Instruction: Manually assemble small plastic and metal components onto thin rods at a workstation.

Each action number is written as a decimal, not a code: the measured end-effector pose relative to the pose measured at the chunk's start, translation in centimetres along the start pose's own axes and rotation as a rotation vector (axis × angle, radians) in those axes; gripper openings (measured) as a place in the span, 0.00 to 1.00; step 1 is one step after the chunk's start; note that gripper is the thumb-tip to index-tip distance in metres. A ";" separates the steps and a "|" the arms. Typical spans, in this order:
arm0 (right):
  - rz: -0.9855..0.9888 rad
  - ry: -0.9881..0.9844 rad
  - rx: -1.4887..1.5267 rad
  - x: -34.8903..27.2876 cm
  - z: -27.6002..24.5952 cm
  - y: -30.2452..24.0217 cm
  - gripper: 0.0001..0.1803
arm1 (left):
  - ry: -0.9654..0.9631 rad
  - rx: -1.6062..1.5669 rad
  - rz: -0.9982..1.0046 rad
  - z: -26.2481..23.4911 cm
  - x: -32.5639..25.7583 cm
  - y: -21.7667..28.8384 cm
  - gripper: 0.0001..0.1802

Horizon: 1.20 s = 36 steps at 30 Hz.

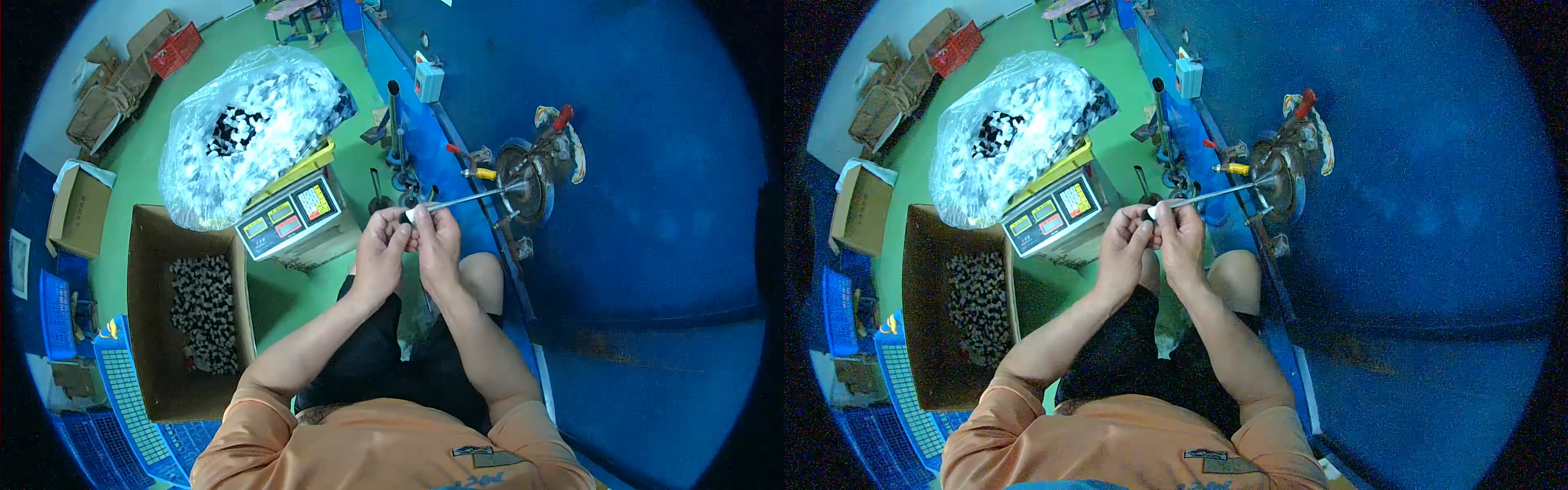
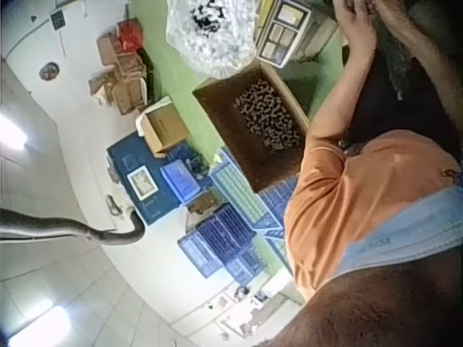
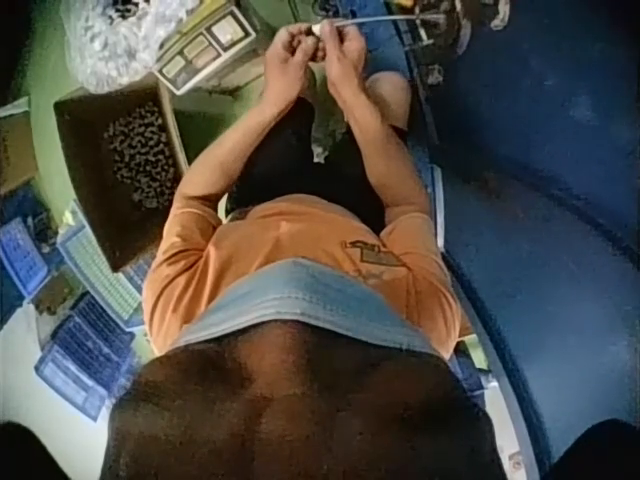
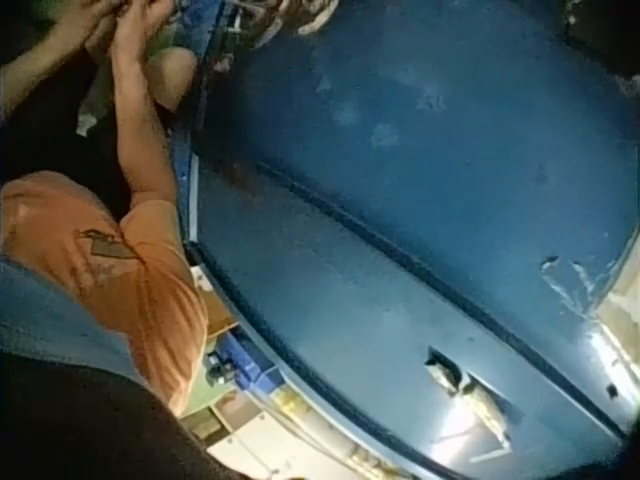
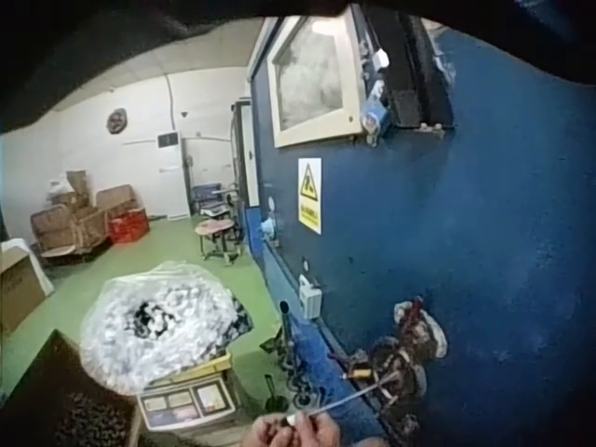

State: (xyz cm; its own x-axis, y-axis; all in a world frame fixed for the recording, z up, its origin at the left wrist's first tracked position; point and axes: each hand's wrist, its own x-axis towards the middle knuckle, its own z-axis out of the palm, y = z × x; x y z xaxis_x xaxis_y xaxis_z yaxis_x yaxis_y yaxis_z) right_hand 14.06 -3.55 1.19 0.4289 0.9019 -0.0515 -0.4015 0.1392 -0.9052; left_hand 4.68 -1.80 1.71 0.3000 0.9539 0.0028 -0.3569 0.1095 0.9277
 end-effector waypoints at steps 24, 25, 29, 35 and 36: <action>0.383 -0.076 0.623 -0.5 -0.3 3.1 0.19 | 0.524 0.281 0.221 -10.4 -3.6 5.8 0.15; 0.415 -0.041 0.699 -0.3 -0.1 3.0 0.20 | 0.264 0.490 0.137 -9.7 -3.9 4.7 0.16; 0.408 -0.048 0.652 -0.8 1.0 2.3 0.23 | -0.039 0.848 0.239 -4.8 -3.4 1.0 0.15; 0.133 -0.150 0.381 -1.2 1.0 3.0 0.27 | -0.065 0.965 0.053 -3.0 -1.3 1.0 0.08; 0.130 -0.150 0.380 -1.2 0.9 2.9 0.27 | -0.067 0.965 0.056 -2.8 -1.0 1.1 0.08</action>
State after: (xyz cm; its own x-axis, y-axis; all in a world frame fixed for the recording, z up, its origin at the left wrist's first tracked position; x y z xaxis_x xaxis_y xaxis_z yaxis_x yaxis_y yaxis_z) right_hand 11.69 -3.84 -1.02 0.2441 0.9674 -0.0675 -0.7262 0.1362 -0.6739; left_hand 1.49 -1.82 1.72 0.3649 0.9297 0.0497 0.4985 -0.2401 0.8330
